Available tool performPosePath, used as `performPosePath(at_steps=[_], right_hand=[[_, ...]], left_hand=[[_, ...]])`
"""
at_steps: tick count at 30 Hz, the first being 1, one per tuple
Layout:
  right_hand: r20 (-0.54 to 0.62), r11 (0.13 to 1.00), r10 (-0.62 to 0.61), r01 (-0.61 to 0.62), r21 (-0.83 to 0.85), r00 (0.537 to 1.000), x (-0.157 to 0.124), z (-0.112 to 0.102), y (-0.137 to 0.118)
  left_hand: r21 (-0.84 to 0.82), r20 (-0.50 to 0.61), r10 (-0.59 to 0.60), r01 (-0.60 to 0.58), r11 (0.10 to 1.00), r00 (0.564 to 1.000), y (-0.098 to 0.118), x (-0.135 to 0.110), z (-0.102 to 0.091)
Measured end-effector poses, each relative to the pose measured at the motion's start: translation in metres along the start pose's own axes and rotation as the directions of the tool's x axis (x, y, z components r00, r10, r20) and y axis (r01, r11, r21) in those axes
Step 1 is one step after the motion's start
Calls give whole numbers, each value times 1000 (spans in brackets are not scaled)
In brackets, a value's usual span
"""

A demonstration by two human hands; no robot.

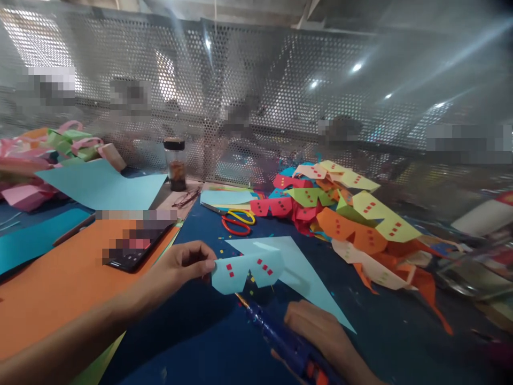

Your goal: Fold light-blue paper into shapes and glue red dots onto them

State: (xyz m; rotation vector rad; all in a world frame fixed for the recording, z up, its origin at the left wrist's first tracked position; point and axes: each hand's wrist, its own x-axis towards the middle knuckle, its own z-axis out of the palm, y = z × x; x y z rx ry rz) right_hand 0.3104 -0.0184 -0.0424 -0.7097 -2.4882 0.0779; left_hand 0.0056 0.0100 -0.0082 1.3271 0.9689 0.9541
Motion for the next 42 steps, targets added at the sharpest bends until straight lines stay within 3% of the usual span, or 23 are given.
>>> performPosePath(at_steps=[6, 18, 24, 35, 42], right_hand=[[-118, 1000, 20, -18, 18, 993, -6, 13, 3], [-3, 992, 102, -101, 77, 995, 1, 8, -1], [5, 990, 61, -61, 125, 998, 6, 7, -4], [156, 954, 183, -214, 212, 971, 4, -4, -1], [106, 965, 182, -199, 172, 978, 8, -12, 1]], left_hand=[[18, -11, -18, 18, 1000, 1000, -2, 1, -2], [-8, -59, -61, 61, 998, 996, 1, 0, -2], [-18, -90, -60, 59, 998, 994, 2, 1, -5], [101, -107, -86, 97, 990, 991, 6, -1, 2], [76, -110, -84, 92, 993, 990, 4, -3, 0]])
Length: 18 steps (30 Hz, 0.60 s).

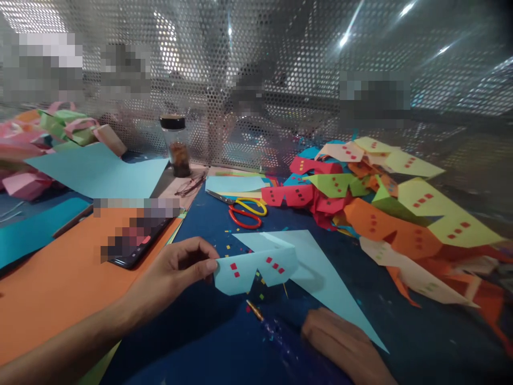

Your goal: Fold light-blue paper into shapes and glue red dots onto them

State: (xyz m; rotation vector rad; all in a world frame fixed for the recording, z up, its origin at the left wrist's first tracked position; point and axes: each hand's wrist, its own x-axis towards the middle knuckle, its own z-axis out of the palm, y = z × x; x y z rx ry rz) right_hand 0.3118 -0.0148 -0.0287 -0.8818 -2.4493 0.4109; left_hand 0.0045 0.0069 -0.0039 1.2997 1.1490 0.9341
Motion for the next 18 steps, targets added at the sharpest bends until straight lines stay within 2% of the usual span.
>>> performPosePath(at_steps=[8, 13, 18], right_hand=[[-85, 998, -58, 57, -11, 995, -5, 2, 0], [-143, 992, 117, -109, 63, 983, 4, -6, -14], [-137, 977, 181, -162, 139, 974, 7, -5, -18]], left_hand=[[46, -33, 34, -32, 998, 999, -4, 1, -3], [122, -112, 57, -43, 992, 992, -4, 2, -8], [138, -158, 62, -40, 990, 985, -1, 1, -9]])
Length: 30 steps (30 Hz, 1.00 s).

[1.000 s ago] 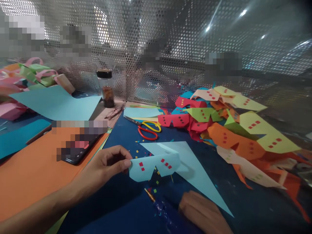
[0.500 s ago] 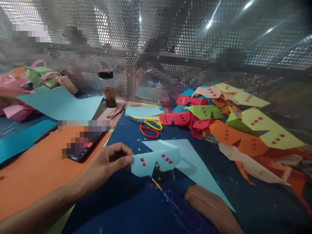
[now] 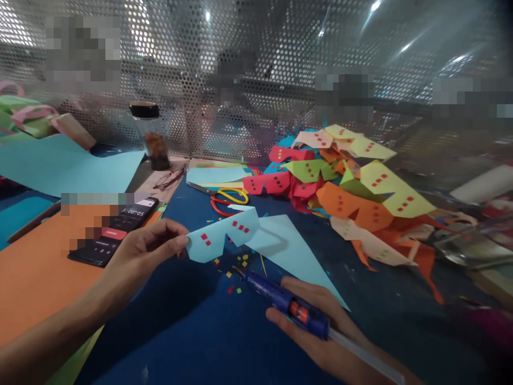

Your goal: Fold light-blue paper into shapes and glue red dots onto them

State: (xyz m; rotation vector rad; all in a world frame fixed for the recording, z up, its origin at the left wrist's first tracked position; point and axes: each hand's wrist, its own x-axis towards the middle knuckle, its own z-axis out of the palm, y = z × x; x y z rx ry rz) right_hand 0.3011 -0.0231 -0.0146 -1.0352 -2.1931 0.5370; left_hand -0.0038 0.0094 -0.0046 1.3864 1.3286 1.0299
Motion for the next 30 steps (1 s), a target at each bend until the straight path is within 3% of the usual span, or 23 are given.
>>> performPosePath(at_steps=[10, 16, 30], right_hand=[[161, 993, 35, -16, -113, 986, -7, -7, 2], [379, 996, 61, -30, -86, 923, -8, -13, 7], [393, 995, 37, 1, -96, 919, -13, -7, 15]], left_hand=[[41, 2, -3, 3, 999, 1000, -4, -1, -2], [57, 8, -8, 8, 998, 1000, -6, 0, -2], [55, 9, -5, 4, 998, 1000, -7, 0, -2]])
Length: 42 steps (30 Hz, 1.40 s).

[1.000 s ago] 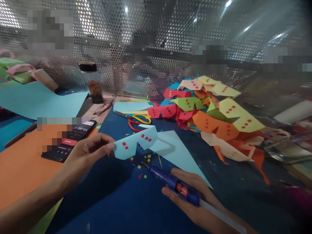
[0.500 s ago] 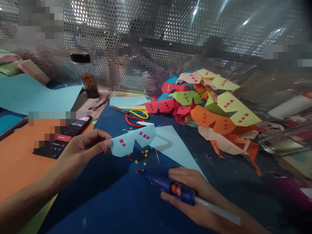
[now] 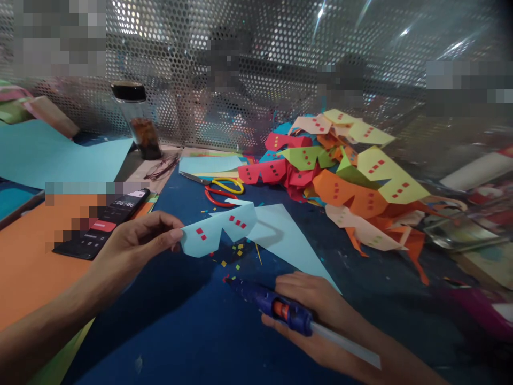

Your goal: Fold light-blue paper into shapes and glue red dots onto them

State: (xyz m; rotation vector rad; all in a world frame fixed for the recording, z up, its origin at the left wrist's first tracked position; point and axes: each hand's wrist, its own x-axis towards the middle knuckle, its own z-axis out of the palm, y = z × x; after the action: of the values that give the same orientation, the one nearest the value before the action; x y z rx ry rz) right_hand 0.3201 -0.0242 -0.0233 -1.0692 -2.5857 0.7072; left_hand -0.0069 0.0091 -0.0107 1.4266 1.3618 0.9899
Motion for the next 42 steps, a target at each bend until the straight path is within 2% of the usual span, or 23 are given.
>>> performPosePath(at_steps=[9, 13, 19, 21, 22, 23, 28, 33, 42], right_hand=[[-7, 1000, 6, -6, 21, 1000, 2, -3, -4], [-159, 1000, 9, -10, -3, 987, 6, -4, -9], [-368, 998, 15, -39, -59, 930, 5, -4, -27], [-398, 999, -2, -14, -39, 917, 6, -3, -26], [-396, 999, -21, 9, -31, 918, 7, -2, -23], [-384, 994, -109, 99, -44, 917, 9, 0, -19], [-357, 976, -211, 176, -130, 910, 11, 5, -4], [-288, 983, -166, 133, -129, 943, 8, 1, -20], [-314, 970, -219, 171, -172, 924, 10, 2, -24]], left_hand=[[-18, 15, -23, 23, 1000, 1000, -1, 0, -1], [-20, 21, -18, 18, 1000, 1000, -2, 0, -2], [-1, 25, -22, 22, 1000, 999, 1, -1, 0], [-2, 39, -17, 17, 1000, 999, 1, -1, 1], [-5, 46, -14, 14, 1000, 999, 2, -1, 1], [-6, 52, -13, 14, 1000, 999, 2, -1, 2], [-1, 76, 9, -9, 1000, 997, 6, -4, 8], [-19, 95, 39, -38, 999, 995, 9, -8, 13], [-39, 122, 50, -46, 998, 991, 8, -11, 15]])
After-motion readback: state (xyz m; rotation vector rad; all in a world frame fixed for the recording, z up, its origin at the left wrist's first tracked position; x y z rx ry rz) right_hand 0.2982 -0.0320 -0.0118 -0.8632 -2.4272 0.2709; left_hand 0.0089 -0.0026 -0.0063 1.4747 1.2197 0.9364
